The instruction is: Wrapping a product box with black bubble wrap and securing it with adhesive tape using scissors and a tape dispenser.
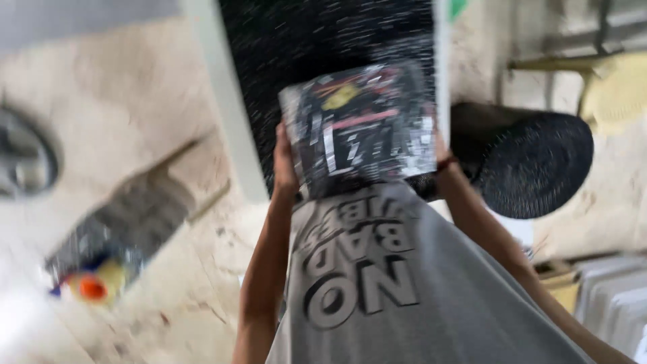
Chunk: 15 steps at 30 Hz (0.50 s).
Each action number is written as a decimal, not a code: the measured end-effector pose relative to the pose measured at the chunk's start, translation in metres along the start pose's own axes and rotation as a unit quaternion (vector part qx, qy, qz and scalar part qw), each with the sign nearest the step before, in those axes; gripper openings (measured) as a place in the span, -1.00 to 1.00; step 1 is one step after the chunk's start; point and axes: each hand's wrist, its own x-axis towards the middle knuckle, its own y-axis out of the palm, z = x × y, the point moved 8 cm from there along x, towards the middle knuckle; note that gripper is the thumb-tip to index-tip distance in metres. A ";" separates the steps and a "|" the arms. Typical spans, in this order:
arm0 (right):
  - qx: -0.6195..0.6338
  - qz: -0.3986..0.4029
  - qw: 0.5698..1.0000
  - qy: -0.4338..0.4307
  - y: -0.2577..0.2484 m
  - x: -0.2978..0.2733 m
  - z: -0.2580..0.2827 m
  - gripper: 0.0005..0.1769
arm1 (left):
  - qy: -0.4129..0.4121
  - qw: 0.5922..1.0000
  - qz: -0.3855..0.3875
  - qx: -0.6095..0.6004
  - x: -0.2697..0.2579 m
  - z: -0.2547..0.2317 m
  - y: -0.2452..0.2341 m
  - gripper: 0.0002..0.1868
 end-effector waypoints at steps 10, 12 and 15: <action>-0.300 -0.028 0.952 0.052 0.067 -0.037 0.018 -0.49 | -0.175 0.984 -0.038 0.003 0.076 0.059 -0.052 -0.01; -0.286 -0.031 0.954 0.086 0.034 -0.011 -0.004 -0.49 | -0.167 0.983 -0.059 0.056 0.074 0.045 -0.055 0.02; -0.284 -0.010 0.955 0.086 0.004 0.009 -0.021 -0.44 | -0.153 0.979 -0.080 0.105 0.072 0.029 -0.046 0.05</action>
